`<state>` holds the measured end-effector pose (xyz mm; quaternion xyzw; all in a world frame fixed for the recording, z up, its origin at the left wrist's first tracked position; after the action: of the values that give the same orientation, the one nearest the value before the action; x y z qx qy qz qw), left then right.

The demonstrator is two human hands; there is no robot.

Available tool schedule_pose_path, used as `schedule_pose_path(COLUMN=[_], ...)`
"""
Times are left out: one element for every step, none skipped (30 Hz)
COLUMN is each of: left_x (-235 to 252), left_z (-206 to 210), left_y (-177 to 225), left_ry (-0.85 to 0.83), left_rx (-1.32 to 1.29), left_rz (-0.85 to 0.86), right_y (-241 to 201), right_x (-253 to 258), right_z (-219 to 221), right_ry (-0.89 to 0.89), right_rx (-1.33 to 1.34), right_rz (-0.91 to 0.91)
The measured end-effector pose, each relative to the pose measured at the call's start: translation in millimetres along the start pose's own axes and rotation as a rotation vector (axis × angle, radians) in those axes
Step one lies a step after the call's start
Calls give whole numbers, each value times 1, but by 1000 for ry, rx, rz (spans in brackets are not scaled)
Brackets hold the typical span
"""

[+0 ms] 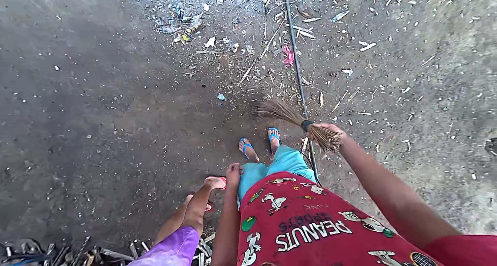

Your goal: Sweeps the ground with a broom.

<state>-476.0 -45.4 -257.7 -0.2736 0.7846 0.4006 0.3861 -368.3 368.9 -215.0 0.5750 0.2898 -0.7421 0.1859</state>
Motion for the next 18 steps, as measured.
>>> schedule_pose_path(left_x=[6,11,16,19,21,23,25,27,28,27,26,24,22,20,18,17,17,17], left_z=[-9,-17,-25,-33,-41,-49,-56,-61,-66,-70,-73,-75,-78,-79,-81,-82,-83,-84], left_y=[0,-1,-5,-8,-14,-21,-28,-35,-40,-46,-52,-56,-60,-63,-65,-67,-67,-66], left_ry=[-5,-5,-6,4,8,12,18,22,26,30,32,30,28,27,25,18,11,8], left_rx=[21,34,40,42,45,54,63,67,59,52,47,45,51,62,77,88,94,86], left_rz=[-15,-23,-27,-37,-53,-69,-81,-88,-95,-105,-116,-127,-136,-143,-146,-149,-149,-150], right_y=[-1,1,7,15,26,41,57,70,81,88,93,96,98,101,107,115,123,130], right_x=[-9,-18,-23,-31,-41,-48,-48,-46,-45,-45,-45,-44,-40,-34,-25,-14,-3,8], right_z=[6,18,34,57,85,110,131,147,161,172,181,189,196,204,212,221,229,234], right_ry=[52,126,210,323,427,473,479,452,395,325,238,135,15,-108,-229,-331,-396,-409], right_rx=[27,56,56,-2,-106,-215,-281,-307,-299,-271,-235,-198,-158,-103,-24,47,85,81], right_rz=[-18,-50,-96,-155,-218,-266,-297,-312,-312,-298,-269,-217,-146,-69,5,69,112,132])
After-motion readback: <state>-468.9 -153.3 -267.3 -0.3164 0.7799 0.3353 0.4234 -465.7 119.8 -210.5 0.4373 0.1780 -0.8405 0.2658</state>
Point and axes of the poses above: each hand's wrist, its own x-axis towards the middle knuckle, its own z-axis out of the palm, y = z × x, the point moved 1 cm from there along x, towards the middle knuckle, and after that the axes turned 11 degrees about y, right-handed, at the moved point
